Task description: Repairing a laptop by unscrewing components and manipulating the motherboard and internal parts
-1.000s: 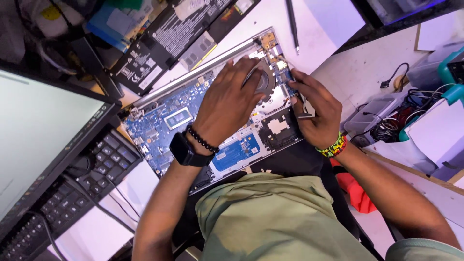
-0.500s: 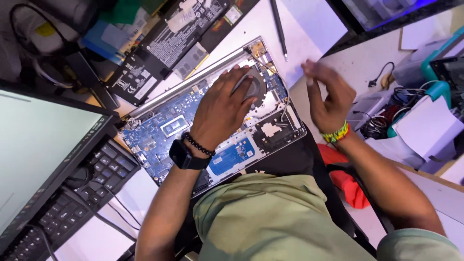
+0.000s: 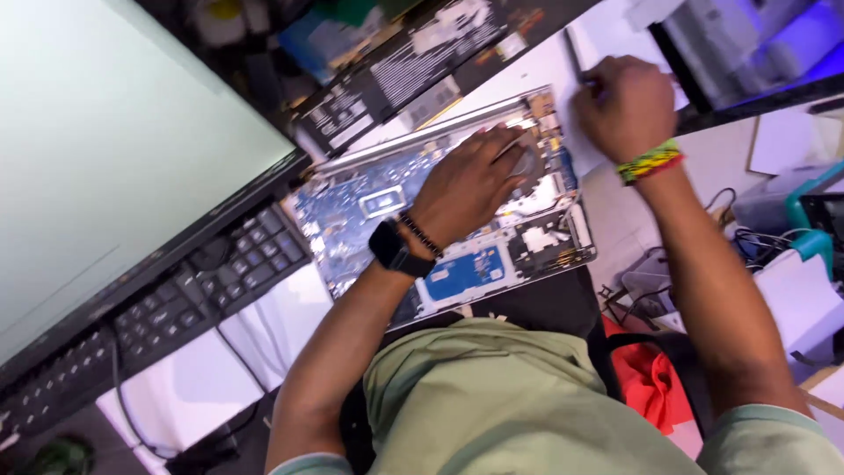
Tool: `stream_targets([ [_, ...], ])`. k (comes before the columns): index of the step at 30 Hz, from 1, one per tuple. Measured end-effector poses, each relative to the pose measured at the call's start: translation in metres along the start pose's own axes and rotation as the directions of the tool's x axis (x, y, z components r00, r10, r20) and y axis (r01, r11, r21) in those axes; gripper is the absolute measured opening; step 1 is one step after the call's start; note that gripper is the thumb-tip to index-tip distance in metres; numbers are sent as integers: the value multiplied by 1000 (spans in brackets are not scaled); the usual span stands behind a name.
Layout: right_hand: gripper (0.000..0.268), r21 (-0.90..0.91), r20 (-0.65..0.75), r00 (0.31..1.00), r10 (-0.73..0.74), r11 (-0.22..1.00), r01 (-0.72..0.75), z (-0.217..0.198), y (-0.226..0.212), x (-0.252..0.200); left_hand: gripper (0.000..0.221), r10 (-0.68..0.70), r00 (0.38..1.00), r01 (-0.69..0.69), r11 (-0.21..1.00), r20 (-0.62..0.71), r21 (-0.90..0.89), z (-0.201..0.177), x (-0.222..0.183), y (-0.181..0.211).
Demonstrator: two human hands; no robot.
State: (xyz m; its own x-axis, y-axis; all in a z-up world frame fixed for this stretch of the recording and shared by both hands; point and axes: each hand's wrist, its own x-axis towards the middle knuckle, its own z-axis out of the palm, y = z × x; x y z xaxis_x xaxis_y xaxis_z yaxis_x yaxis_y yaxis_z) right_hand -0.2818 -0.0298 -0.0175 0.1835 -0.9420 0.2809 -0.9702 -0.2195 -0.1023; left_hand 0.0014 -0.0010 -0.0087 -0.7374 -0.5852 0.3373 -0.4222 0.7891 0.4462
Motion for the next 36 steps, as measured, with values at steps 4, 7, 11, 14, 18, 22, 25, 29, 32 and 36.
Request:
stream_targets([
  [4,11,279,-6,992,125,953,-119,-23,-4,-17,42,-9,999,7,999,-34,-39,4,1,-4],
  [7,24,792,236,919,315,485,-369,-63,-39,-38,36,14,999,-15,999,-35,-33,4,-1,-1],
  [11,20,938,262,942,210,176,-300,-70,-55,-77,35,5,1000,-5,1000,6,-29,0,2,2],
  [14,11,950,312,929,197,-51,-308,-66,-68,-107,32,-8,999,6,999,-39,-33,-8,3,4],
  [18,27,942,310,885,348,-240,-236,-49,-82,-150,33,-210,975,194,963,-71,-186,-21,8,4],
  [22,31,951,298,859,416,-210,-228,-34,-82,-168,47,-117,988,130,981,-98,146,-12,44,-6],
  [25,39,885,122,908,401,371,-282,-37,-82,-148,29,-29,996,52,955,-82,292,-15,79,-27],
  [29,26,965,195,892,407,81,-248,-35,-88,-149,20,170,984,-134,895,-47,425,5,96,-60],
  [32,22,968,212,892,399,43,-249,-38,-87,-148,15,189,982,-170,863,8,475,10,99,-65],
  [36,28,965,222,904,364,49,-257,-43,-88,-143,12,264,964,-208,781,-11,589,12,100,-75],
])
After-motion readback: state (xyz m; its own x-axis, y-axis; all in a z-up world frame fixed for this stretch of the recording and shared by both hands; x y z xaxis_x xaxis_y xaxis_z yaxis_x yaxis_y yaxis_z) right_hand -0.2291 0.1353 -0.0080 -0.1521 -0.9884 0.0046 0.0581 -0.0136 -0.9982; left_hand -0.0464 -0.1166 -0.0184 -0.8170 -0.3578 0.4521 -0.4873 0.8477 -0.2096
